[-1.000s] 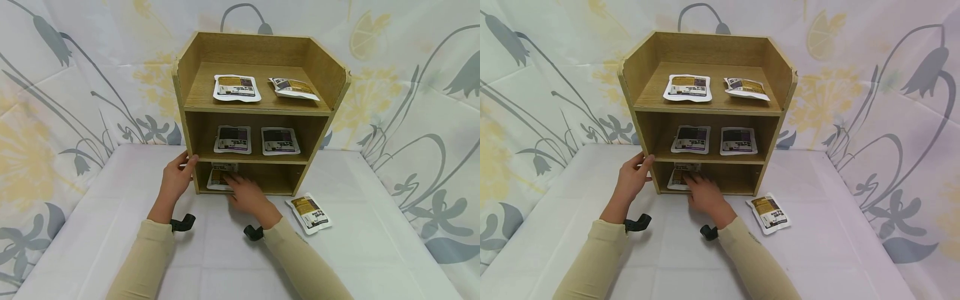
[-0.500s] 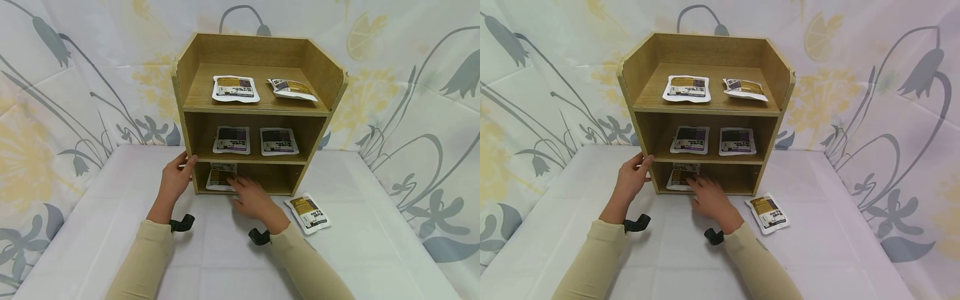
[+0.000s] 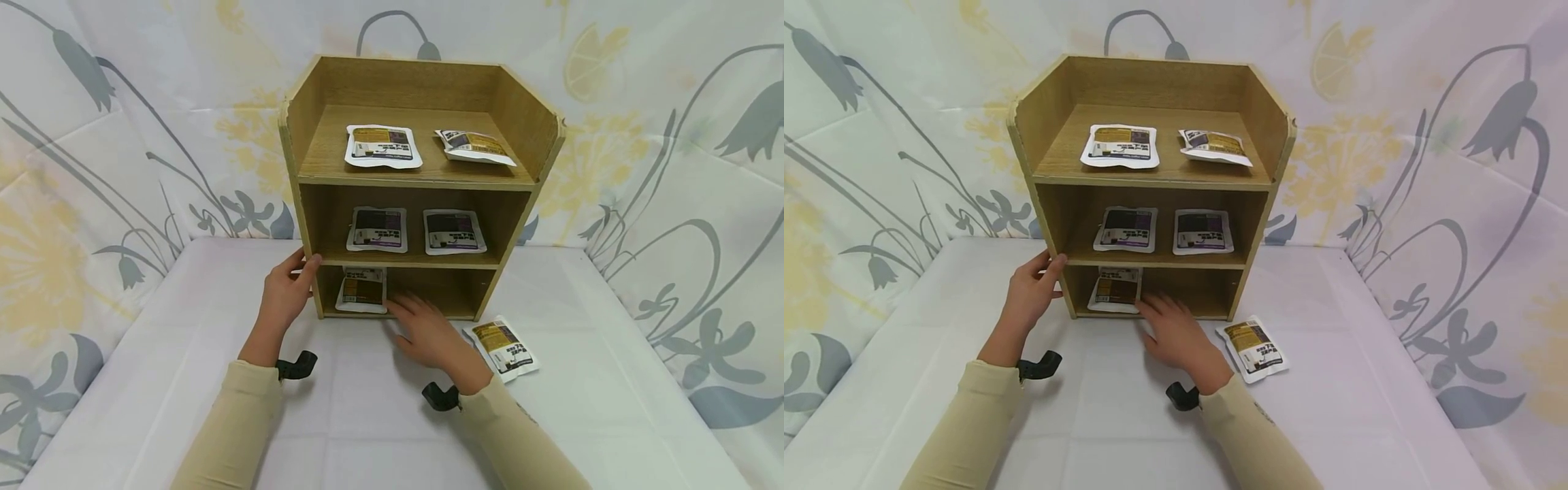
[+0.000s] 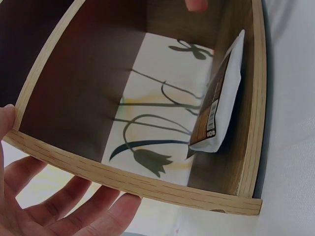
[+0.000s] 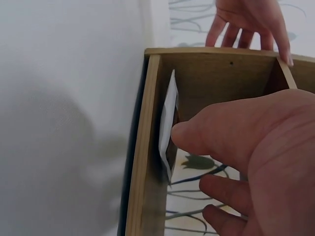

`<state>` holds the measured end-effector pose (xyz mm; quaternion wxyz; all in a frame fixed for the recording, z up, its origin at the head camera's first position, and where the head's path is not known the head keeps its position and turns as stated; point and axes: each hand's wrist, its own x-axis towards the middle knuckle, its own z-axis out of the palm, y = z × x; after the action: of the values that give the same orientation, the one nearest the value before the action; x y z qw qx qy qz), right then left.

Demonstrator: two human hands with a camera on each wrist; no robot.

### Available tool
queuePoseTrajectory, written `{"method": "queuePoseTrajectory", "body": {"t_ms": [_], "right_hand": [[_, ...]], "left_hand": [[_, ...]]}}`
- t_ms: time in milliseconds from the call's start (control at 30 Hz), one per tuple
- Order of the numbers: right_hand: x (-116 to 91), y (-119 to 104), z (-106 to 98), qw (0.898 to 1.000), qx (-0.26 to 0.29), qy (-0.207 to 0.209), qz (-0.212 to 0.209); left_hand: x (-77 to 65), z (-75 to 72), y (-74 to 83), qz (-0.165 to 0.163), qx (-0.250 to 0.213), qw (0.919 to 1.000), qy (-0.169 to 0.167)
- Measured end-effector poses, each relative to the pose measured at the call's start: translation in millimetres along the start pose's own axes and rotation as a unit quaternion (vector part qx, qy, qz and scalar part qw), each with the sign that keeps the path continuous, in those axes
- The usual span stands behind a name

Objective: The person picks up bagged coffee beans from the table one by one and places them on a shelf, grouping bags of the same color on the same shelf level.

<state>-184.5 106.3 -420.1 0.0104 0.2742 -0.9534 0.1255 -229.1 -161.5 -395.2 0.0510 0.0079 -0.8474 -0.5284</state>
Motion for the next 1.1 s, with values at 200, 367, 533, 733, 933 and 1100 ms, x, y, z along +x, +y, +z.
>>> {"method": "queuePoseTrajectory", "body": {"t_ms": [200,367,533,733,933,1100], "right_hand": [[-11,5,-5,1.0,0.001,-0.002,-0.005],[-18,11,-5,1.0,-0.006,0.009,-0.013],[-25,18,-3,1.0,-0.013,0.007,-0.01],[-32,27,-2,1.0,-0.014,0.015,-0.013],[-40,33,-3,1.0,-0.009,0.012,-0.011],[-45,39,-5,1.0,-0.014,0.001,-0.012]], "left_hand": [[-0.5,-0.3,-0.3,0.0,-0.001,1.0,-0.001],[-0.6,-0.3,1.1,0.003,0.002,1.0,0.0],[0.0,0.2,0.1,0.001,0.001,1.0,0.0],[0.8,0.2,-1.0,0.003,0.002,1.0,0.0],[0.9,0.0,-1.7,0.01,0.001,0.9999,0.004],[1.3,0.4,-1.9,0.008,-0.001,1.0,0.003]]}}
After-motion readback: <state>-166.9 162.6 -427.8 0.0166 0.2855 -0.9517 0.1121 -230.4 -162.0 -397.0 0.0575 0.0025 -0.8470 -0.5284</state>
